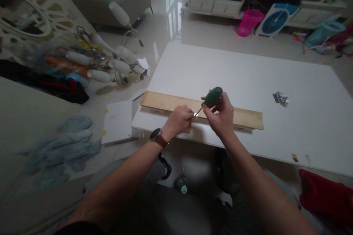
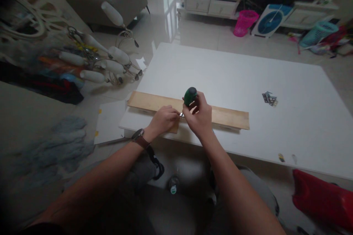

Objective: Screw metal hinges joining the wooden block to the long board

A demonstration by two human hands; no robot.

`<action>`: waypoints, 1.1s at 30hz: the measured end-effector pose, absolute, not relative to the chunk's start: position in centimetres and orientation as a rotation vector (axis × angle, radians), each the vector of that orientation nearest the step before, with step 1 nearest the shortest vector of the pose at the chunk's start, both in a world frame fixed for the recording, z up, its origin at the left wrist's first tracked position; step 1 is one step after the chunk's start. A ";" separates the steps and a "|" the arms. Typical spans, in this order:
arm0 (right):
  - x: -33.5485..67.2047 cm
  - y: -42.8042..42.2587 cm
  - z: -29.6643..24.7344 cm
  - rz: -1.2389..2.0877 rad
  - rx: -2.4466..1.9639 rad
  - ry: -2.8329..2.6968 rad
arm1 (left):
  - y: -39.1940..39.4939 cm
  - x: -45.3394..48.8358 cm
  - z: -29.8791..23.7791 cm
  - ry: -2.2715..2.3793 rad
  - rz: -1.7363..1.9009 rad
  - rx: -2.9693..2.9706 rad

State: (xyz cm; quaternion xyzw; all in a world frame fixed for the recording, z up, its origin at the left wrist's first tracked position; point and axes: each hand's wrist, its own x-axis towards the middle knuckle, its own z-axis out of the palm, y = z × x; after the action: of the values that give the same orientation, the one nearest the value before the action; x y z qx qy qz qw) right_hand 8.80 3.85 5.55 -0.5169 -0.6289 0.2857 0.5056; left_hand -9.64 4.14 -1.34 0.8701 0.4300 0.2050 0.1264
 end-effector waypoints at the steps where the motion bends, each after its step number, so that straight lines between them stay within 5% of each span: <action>1: 8.8 3.9 5.5 0.673 -1.253 -1.514 | 4.2 -9.6 -1.3 1.256 0.598 2.532; 33: 9.0 3.8 5.4 0.691 -1.311 -1.515 | 4.0 -9.6 -1.1 1.251 0.623 2.525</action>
State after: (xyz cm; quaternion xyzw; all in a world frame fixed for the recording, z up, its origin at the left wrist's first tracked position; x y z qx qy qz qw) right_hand 9.02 3.82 5.42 -0.5396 -0.6235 0.2843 0.4892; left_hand -9.58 3.99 -1.12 0.8677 0.4301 0.2143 0.1276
